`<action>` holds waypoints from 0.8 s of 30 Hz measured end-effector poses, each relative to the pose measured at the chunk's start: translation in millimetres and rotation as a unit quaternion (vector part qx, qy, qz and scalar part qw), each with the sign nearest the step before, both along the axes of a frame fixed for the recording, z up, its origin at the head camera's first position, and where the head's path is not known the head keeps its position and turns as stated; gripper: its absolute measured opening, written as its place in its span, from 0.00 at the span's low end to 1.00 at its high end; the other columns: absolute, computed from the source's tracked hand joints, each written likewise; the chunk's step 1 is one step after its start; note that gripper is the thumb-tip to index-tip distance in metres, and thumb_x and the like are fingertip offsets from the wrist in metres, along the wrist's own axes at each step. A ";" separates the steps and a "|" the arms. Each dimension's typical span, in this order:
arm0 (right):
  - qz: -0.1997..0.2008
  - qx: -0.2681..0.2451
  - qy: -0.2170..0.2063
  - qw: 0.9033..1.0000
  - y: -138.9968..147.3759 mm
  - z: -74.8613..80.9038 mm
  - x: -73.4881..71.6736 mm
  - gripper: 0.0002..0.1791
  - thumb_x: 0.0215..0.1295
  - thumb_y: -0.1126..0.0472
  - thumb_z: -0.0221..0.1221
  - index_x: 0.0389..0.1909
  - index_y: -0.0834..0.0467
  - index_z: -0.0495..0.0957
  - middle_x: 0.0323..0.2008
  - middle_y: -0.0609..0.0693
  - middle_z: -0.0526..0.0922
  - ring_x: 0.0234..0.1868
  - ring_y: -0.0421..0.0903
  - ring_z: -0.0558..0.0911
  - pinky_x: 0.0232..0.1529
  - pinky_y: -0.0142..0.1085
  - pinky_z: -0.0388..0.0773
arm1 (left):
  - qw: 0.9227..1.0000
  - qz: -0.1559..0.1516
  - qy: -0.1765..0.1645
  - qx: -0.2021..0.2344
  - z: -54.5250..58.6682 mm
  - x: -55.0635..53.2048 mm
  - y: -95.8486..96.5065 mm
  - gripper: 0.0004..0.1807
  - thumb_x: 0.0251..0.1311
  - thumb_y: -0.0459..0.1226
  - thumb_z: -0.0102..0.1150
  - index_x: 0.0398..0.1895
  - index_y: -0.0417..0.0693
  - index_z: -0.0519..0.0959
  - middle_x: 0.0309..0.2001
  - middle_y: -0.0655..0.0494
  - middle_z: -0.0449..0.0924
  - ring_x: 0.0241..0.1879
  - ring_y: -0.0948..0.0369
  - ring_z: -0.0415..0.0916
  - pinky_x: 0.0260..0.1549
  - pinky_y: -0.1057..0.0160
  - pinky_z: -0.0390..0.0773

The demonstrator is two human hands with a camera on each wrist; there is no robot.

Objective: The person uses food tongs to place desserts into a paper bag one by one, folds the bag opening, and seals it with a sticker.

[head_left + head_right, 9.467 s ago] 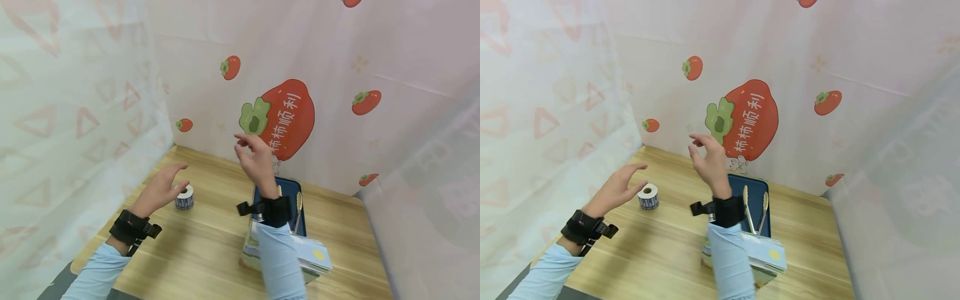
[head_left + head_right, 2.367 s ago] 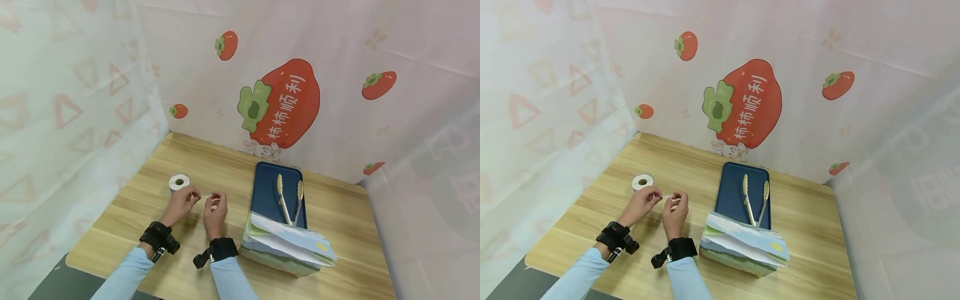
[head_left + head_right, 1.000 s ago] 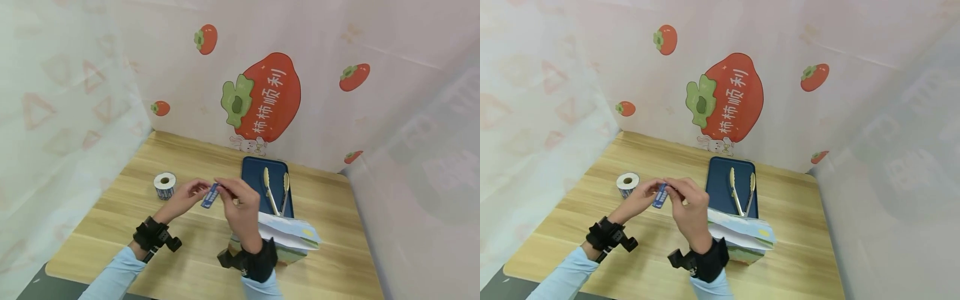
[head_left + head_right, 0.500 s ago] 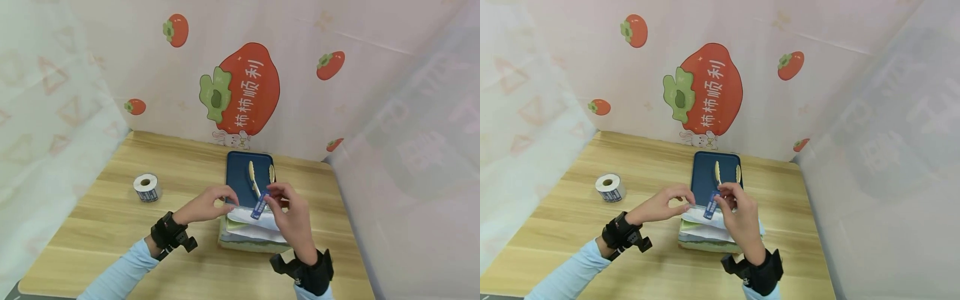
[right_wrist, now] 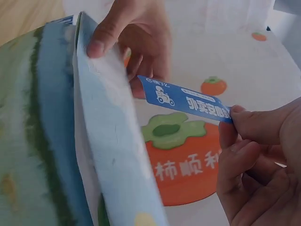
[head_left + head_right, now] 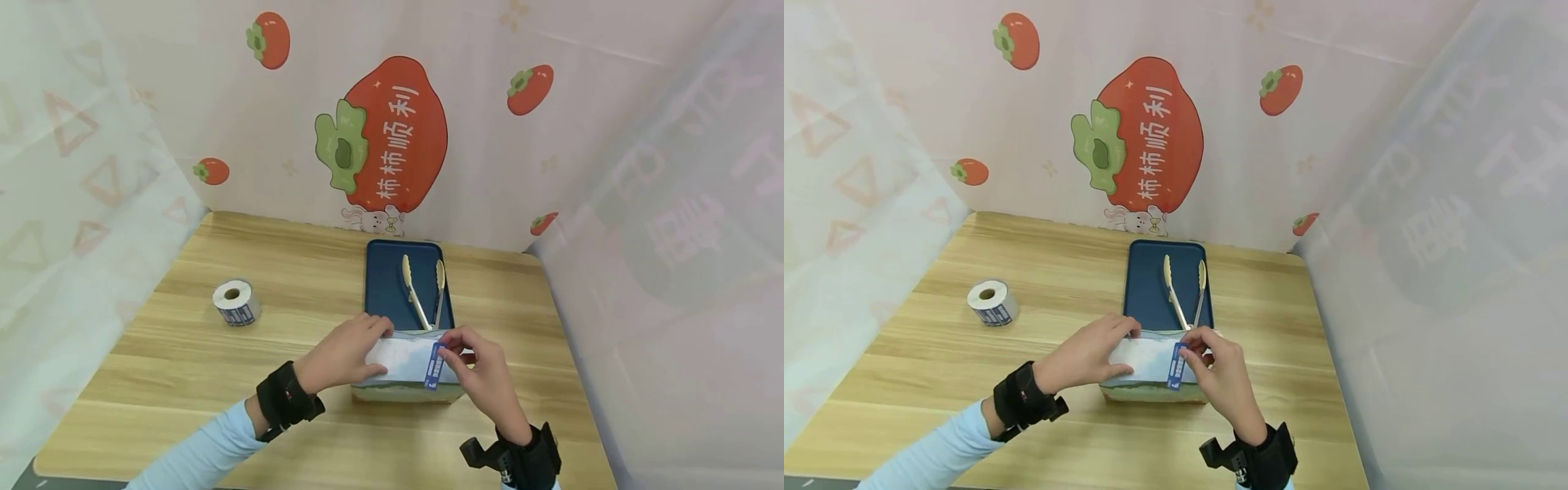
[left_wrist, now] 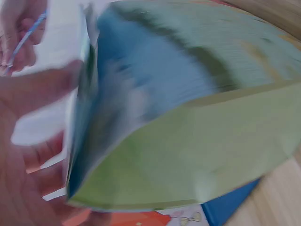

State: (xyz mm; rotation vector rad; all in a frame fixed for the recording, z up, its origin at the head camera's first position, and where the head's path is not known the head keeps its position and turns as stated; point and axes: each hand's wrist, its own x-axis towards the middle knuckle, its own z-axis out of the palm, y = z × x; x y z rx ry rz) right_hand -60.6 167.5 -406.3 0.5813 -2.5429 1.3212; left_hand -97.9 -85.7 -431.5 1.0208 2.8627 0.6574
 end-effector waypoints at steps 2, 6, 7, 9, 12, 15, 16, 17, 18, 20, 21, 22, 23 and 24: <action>0.013 -0.003 -0.009 1.000 1.5 -8.5 -1.6 0.08 0.61 0.69 0.65 0.40 0.56 0.80 0.33 0.51 0.85 0.33 0.36 0.78 0.28 0.30 0.79 | 1.000 0.009 0.026 0.000 -7.8 -0.2 1.8 0.28 0.51 0.47 0.75 0.53 0.47 0.77 0.47 0.55 0.81 0.45 0.59 0.74 0.47 0.58 0.79; 0.027 0.003 -0.028 0.999 0.2 -25.6 -3.3 0.11 0.60 0.72 0.65 0.40 0.55 0.79 0.32 0.50 0.83 0.32 0.36 0.76 0.27 0.29 0.76 | 0.998 0.025 0.063 0.000 -18.6 -0.4 3.7 0.25 0.53 0.45 0.74 0.53 0.46 0.79 0.48 0.54 0.82 0.47 0.58 0.76 0.49 0.57 0.79; 0.028 0.006 -0.030 0.999 -0.9 -29.8 -3.2 0.12 0.59 0.72 0.65 0.40 0.55 0.79 0.31 0.49 0.83 0.32 0.35 0.76 0.27 0.28 0.76 | 0.997 0.029 0.068 0.002 -19.8 -0.7 4.1 0.24 0.54 0.45 0.73 0.53 0.47 0.80 0.48 0.54 0.83 0.47 0.58 0.76 0.49 0.58 0.79; 0.024 0.016 -0.029 0.999 -3.6 -38.4 -2.9 0.13 0.57 0.73 0.67 0.39 0.54 0.79 0.30 0.46 0.81 0.30 0.34 0.74 0.26 0.28 0.74 | 0.996 0.033 0.078 0.010 -21.0 -1.4 5.0 0.24 0.54 0.43 0.73 0.52 0.46 0.80 0.48 0.53 0.83 0.47 0.58 0.77 0.49 0.58 0.80; 0.015 0.032 -0.013 0.999 -9.1 -50.4 -1.5 0.15 0.55 0.73 0.68 0.39 0.54 0.79 0.29 0.42 0.79 0.27 0.32 0.72 0.26 0.27 0.72 | 0.995 0.033 0.090 0.018 -21.4 -3.3 6.5 0.23 0.54 0.42 0.73 0.52 0.45 0.81 0.47 0.52 0.84 0.47 0.57 0.78 0.49 0.58 0.80; -0.004 0.062 0.018 0.998 -14.9 -60.7 0.0 0.15 0.55 0.72 0.69 0.40 0.56 0.78 0.28 0.42 0.77 0.26 0.32 0.70 0.26 0.26 0.71 | 0.994 0.031 0.103 0.022 -21.5 -5.3 7.8 0.23 0.53 0.41 0.74 0.51 0.45 0.81 0.46 0.52 0.84 0.47 0.57 0.78 0.48 0.58 0.80; -0.012 0.079 0.031 0.996 -17.5 -62.9 0.6 0.15 0.54 0.71 0.70 0.40 0.56 0.77 0.28 0.43 0.77 0.27 0.32 0.70 0.26 0.26 0.71 | 0.994 0.030 0.107 0.024 -21.3 -5.5 7.3 0.22 0.53 0.41 0.74 0.51 0.45 0.81 0.46 0.52 0.84 0.47 0.57 0.78 0.48 0.58 0.80; -0.021 0.096 0.044 0.994 -20.1 -64.7 1.1 0.16 0.54 0.71 0.70 0.41 0.57 0.76 0.28 0.43 0.78 0.27 0.33 0.70 0.26 0.26 0.71 | 0.993 0.028 0.111 0.025 -21.3 -5.7 6.7 0.22 0.53 0.41 0.74 0.51 0.45 0.81 0.46 0.53 0.84 0.47 0.58 0.78 0.48 0.58 0.80; -0.031 0.113 0.055 0.992 -22.5 -66.2 1.6 0.17 0.54 0.70 0.70 0.41 0.58 0.75 0.28 0.44 0.78 0.27 0.33 0.70 0.27 0.26 0.71 | 0.993 0.025 0.113 0.027 -21.5 -5.9 6.0 0.22 0.53 0.41 0.74 0.51 0.45 0.81 0.46 0.53 0.84 0.47 0.58 0.78 0.48 0.58 0.80; -0.050 0.147 0.073 0.985 -27.1 -68.2 2.5 0.18 0.54 0.69 0.71 0.41 0.58 0.73 0.28 0.45 0.78 0.27 0.34 0.71 0.27 0.26 0.72 | 0.992 0.019 0.118 0.025 -21.9 -5.9 4.7 0.22 0.53 0.41 0.74 0.51 0.45 0.81 0.46 0.53 0.84 0.47 0.57 0.78 0.48 0.58 0.79; -0.057 0.159 0.079 0.982 -29.3 -68.5 3.0 0.19 0.54 0.69 0.71 0.40 0.58 0.72 0.28 0.45 0.78 0.27 0.35 0.72 0.27 0.26 0.73 | 0.992 0.016 0.119 0.023 -22.4 -5.8 3.9 0.22 0.54 0.42 0.73 0.52 0.45 0.81 0.46 0.53 0.84 0.47 0.57 0.78 0.48 0.57 0.79; -0.063 0.171 0.082 0.980 -31.2 -68.9 3.5 0.19 0.53 0.69 0.71 0.39 0.57 0.71 0.27 0.45 0.77 0.27 0.35 0.72 0.27 0.26 0.73 | 0.993 0.013 0.120 0.020 -22.7 -5.6 3.2 0.22 0.54 0.42 0.73 0.52 0.45 0.81 0.47 0.53 0.84 0.47 0.57 0.78 0.48 0.57 0.79; -0.067 0.178 0.083 0.978 -33.1 -69.0 4.0 0.19 0.53 0.69 0.72 0.38 0.57 0.70 0.27 0.45 0.76 0.26 0.36 0.72 0.26 0.26 0.72 | 0.993 0.010 0.119 0.017 -23.1 -5.5 2.5 0.22 0.55 0.42 0.73 0.52 0.45 0.81 0.47 0.53 0.84 0.48 0.57 0.78 0.49 0.57 0.79; -0.071 0.184 0.082 0.977 -35.0 -68.8 4.4 0.19 0.53 0.69 0.72 0.37 0.57 0.69 0.26 0.45 0.75 0.26 0.36 0.72 0.26 0.25 0.72 | 0.993 0.007 0.119 0.015 -23.4 -5.5 2.0 0.22 0.55 0.43 0.72 0.52 0.46 0.81 0.47 0.53 0.84 0.48 0.58 0.78 0.49 0.57 0.79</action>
